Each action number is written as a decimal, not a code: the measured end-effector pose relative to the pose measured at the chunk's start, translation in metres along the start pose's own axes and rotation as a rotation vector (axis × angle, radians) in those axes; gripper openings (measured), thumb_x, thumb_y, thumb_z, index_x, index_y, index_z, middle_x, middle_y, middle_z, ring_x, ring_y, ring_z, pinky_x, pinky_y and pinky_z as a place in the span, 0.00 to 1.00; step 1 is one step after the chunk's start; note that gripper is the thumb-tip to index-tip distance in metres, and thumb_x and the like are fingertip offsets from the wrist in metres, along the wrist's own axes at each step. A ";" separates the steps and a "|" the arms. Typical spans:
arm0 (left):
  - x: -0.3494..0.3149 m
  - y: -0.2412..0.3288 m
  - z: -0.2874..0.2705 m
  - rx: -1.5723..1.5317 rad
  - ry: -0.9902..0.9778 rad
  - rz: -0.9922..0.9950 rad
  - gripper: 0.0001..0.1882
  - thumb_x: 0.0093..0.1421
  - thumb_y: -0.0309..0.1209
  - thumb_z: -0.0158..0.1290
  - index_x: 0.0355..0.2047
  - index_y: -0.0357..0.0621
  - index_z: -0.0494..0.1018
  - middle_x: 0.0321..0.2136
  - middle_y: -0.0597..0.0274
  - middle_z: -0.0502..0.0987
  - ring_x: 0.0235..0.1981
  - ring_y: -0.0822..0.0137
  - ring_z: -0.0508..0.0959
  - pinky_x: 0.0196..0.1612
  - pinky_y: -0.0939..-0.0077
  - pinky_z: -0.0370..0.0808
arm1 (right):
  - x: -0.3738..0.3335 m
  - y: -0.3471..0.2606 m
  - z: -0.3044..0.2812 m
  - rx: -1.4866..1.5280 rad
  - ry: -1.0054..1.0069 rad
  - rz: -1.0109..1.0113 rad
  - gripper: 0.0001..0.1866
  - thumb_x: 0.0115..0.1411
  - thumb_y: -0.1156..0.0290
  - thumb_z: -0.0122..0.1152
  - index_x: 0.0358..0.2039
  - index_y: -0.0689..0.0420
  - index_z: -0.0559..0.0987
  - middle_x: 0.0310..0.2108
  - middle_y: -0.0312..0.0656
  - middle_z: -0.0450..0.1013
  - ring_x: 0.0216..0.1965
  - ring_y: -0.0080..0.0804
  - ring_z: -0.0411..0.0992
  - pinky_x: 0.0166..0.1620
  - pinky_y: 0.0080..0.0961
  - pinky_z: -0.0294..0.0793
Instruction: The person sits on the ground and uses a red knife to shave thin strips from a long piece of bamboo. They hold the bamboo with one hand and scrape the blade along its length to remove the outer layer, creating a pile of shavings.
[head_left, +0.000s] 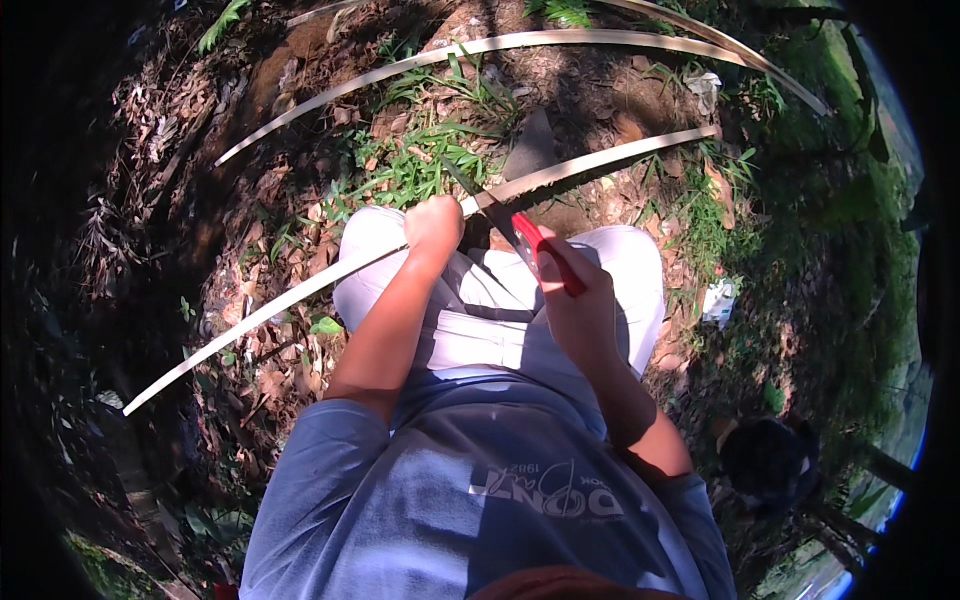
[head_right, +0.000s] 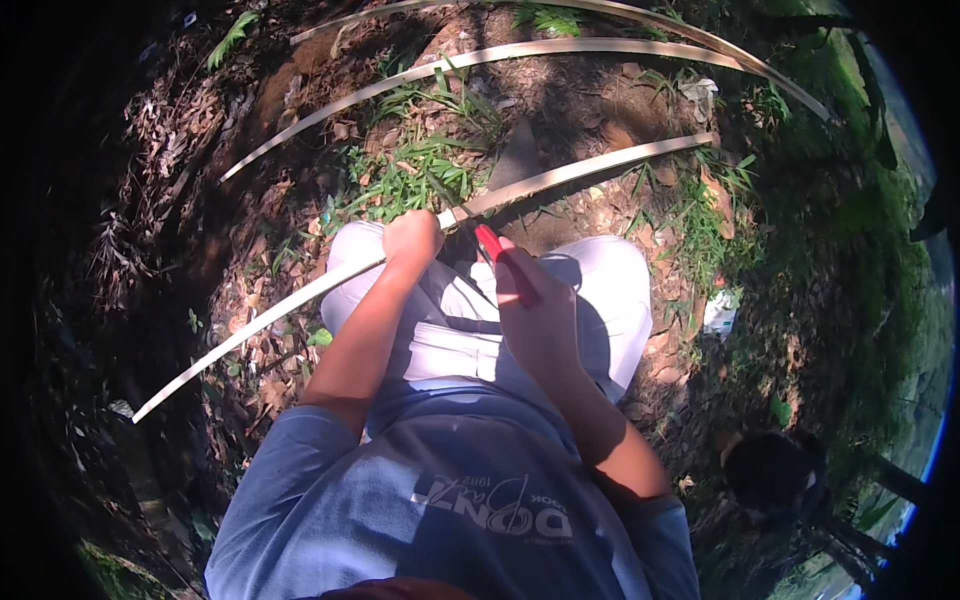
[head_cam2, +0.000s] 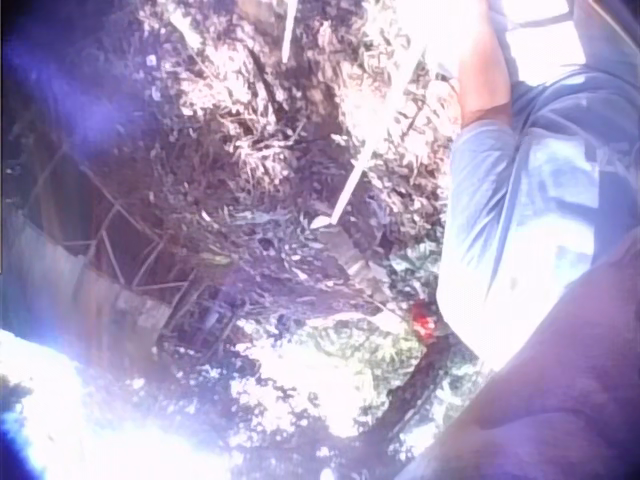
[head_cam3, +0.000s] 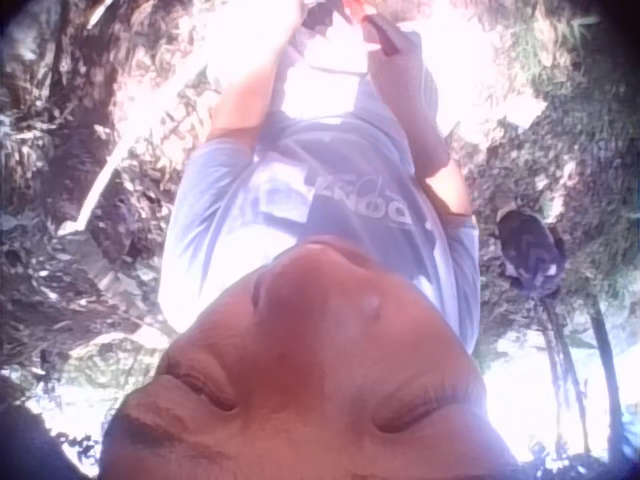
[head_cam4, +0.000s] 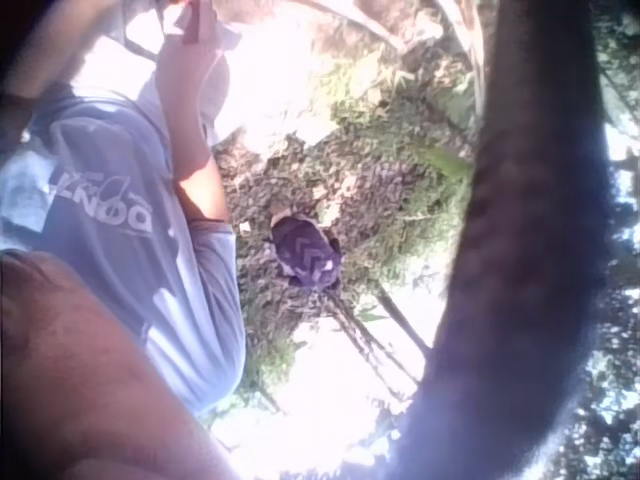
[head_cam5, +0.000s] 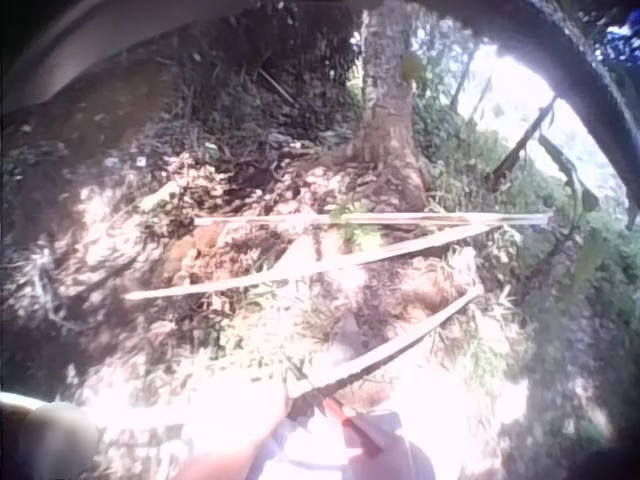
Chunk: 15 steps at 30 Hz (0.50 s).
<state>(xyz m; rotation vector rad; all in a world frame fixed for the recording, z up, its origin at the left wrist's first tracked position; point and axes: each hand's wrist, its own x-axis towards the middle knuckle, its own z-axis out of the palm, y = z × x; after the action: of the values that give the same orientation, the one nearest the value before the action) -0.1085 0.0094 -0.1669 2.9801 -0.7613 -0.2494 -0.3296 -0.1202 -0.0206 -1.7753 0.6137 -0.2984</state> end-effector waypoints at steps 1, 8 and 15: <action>0.002 -0.001 0.001 -0.005 0.006 -0.006 0.07 0.58 0.30 0.60 0.29 0.45 0.88 0.32 0.49 0.88 0.36 0.49 0.90 0.41 0.54 0.87 | 0.007 0.004 0.009 0.007 0.021 -0.033 0.19 0.71 0.72 0.63 0.61 0.58 0.83 0.38 0.51 0.85 0.36 0.30 0.83 0.40 0.28 0.79; 0.007 -0.008 0.007 -0.029 0.012 -0.024 0.09 0.56 0.34 0.61 0.27 0.44 0.87 0.29 0.45 0.87 0.33 0.46 0.90 0.42 0.52 0.87 | 0.026 0.014 0.028 -0.016 0.044 -0.061 0.18 0.72 0.70 0.64 0.60 0.59 0.83 0.35 0.53 0.84 0.32 0.34 0.84 0.39 0.30 0.80; 0.015 -0.010 0.009 -0.020 -0.017 -0.030 0.10 0.55 0.36 0.64 0.29 0.44 0.88 0.31 0.46 0.88 0.36 0.47 0.90 0.44 0.52 0.87 | 0.046 0.045 0.069 0.049 0.099 -0.194 0.19 0.73 0.69 0.62 0.62 0.58 0.83 0.39 0.55 0.85 0.38 0.37 0.86 0.43 0.31 0.82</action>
<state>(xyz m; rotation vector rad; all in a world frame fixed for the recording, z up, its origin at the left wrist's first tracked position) -0.0918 0.0111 -0.1785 2.9759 -0.7118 -0.2832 -0.2684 -0.0973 -0.0885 -1.7831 0.5002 -0.5330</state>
